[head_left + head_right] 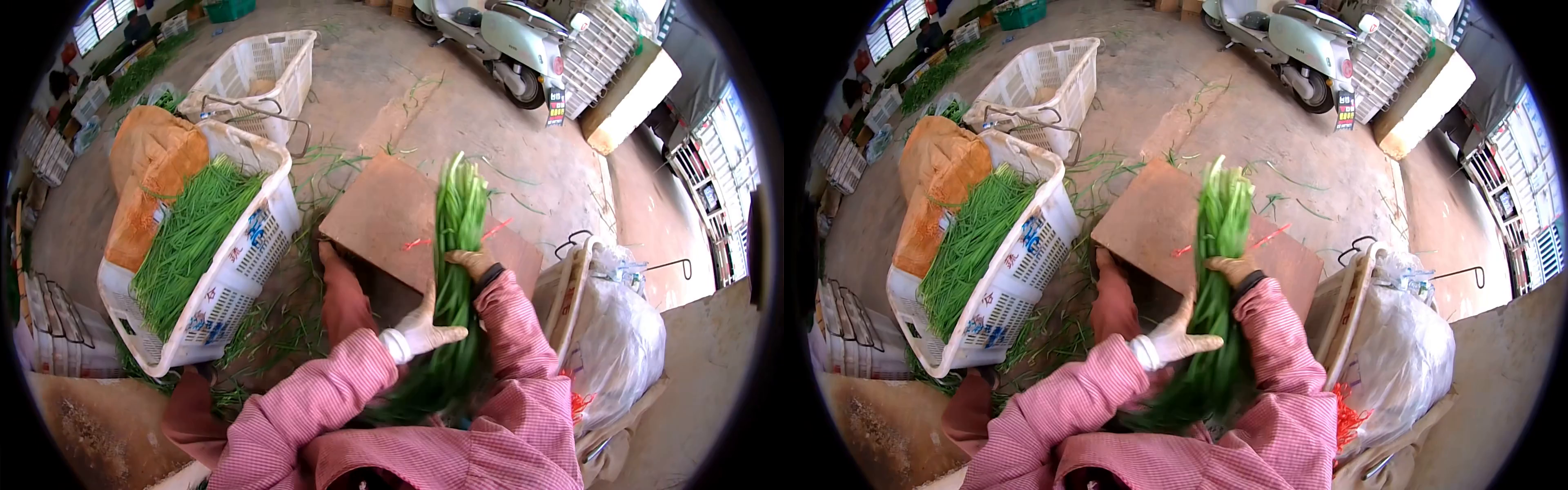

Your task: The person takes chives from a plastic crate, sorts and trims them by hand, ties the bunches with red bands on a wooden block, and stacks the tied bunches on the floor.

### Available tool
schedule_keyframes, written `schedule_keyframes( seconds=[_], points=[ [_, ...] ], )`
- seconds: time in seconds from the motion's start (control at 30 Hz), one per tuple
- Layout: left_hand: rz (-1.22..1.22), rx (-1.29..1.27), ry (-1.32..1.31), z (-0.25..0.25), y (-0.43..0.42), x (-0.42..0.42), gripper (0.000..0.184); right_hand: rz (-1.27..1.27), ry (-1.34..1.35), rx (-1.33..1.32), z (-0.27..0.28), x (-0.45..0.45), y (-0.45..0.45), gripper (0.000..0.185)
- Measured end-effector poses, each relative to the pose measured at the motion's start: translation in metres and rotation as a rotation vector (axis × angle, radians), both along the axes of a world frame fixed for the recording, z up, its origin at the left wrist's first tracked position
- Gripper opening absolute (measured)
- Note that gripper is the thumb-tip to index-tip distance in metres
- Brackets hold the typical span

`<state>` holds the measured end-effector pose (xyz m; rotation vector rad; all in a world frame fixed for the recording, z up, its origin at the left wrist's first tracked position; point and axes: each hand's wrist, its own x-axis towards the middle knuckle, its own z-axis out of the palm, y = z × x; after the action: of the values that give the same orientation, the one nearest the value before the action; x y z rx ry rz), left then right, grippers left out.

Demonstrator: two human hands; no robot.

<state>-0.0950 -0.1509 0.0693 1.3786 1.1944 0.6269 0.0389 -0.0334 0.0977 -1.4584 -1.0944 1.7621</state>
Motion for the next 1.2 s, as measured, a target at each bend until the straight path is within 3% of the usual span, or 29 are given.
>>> schedule_keyframes(
  seconds=[0.07, 0.13, 0.17, 0.23, 0.27, 0.3, 0.33, 0.37, 0.4, 0.47, 0.5, 0.53, 0.57, 0.63, 0.7, 0.77, 0.8, 0.83, 0.9, 0.97, 1.13, 1.2],
  points=[
    [-0.022, -0.009, -0.059, -0.013, -0.001, 0.007, 0.104, -0.015, -0.115, 0.087, -0.041, 0.032, 0.040, 0.041],
    [-0.044, -0.129, -0.048, -0.019, -0.005, -0.008, 0.090, 0.020, -0.657, 0.333, -0.115, 0.050, 0.070, 0.065],
    [-0.025, -0.139, -0.046, -0.027, -0.007, -0.021, 0.090, 0.014, -0.714, 0.585, -0.135, 0.040, 0.061, 0.086],
    [0.135, -0.229, -0.225, -0.042, -0.012, -0.052, 0.078, -0.136, -1.426, 0.235, -0.110, -0.014, 0.036, 0.095],
    [0.315, -0.285, -0.432, -0.048, -0.018, -0.069, 0.066, -0.195, -1.427, 0.258, -0.131, -0.015, 0.040, 0.094],
    [0.449, -0.345, -0.706, -0.040, -0.023, -0.091, 0.062, -0.143, -1.315, 0.110, -0.145, -0.005, 0.052, 0.081],
    [0.498, -0.262, -0.687, -0.037, -0.030, -0.113, 0.059, -0.117, -1.138, 0.348, -0.093, -0.023, 0.038, 0.071],
    [0.540, -0.171, -0.663, -0.033, -0.038, -0.137, 0.057, 0.027, -1.304, 0.018, -0.100, -0.021, 0.047, 0.066],
    [0.627, -0.059, -0.563, -0.030, -0.046, -0.156, 0.055, -0.077, -1.184, 0.177, -0.084, -0.028, 0.041, 0.073],
    [0.852, 0.043, -0.613, -0.019, -0.075, -0.211, 0.048, -0.085, -1.170, 0.355, -0.106, -0.007, 0.048, 0.095],
    [0.974, 0.091, -0.646, -0.013, -0.092, -0.240, 0.044, -0.057, -1.416, 0.203, -0.124, 0.010, 0.056, 0.105],
    [1.107, 0.225, -0.554, -0.014, -0.111, -0.269, 0.039, -0.114, -1.581, 0.233, -0.132, 0.014, 0.067, 0.111],
    [1.228, 0.352, -0.452, -0.016, -0.132, -0.299, 0.034, -0.120, -1.586, 0.306, -0.073, -0.030, 0.048, 0.111],
    [1.369, 0.445, -0.317, -0.021, -0.175, -0.359, 0.027, -0.141, -1.445, 0.759, -0.068, -0.049, 0.069, 0.097],
    [1.592, 0.409, -0.334, -0.027, -0.196, -0.400, 0.035, -0.144, -0.620, 1.019, -0.059, -0.109, 0.078, 0.082],
    [1.488, 0.425, -0.163, -0.014, -0.185, -0.417, 0.043, 0.069, -0.773, 1.347, -0.042, -0.173, 0.082, 0.069],
    [1.385, 0.377, 0.073, -0.004, -0.168, -0.416, 0.050, 0.041, -0.330, 1.038, -0.047, -0.212, 0.081, 0.067],
    [1.203, 0.523, 0.238, -0.006, -0.147, -0.418, 0.054, -0.011, -0.007, 0.689, -0.037, -0.253, 0.073, 0.065],
    [0.959, 0.395, 0.555, 0.000, -0.100, -0.415, 0.073, -0.343, 0.495, -0.035, -0.008, -0.324, 0.051, 0.060],
    [0.707, 0.366, 0.787, -0.020, -0.046, -0.422, 0.095, 0.280, -0.386, 1.281, -0.065, -0.319, 0.044, 0.054],
    [0.482, 0.102, 0.991, -0.052, 0.083, -0.425, 0.114, 0.271, 0.089, 0.931, -0.125, -0.295, -0.026, 0.063],
    [0.433, 0.040, 1.071, -0.070, 0.123, -0.429, 0.117, 0.373, -0.069, 0.998, -0.119, -0.294, -0.031, 0.064]
  ],
)
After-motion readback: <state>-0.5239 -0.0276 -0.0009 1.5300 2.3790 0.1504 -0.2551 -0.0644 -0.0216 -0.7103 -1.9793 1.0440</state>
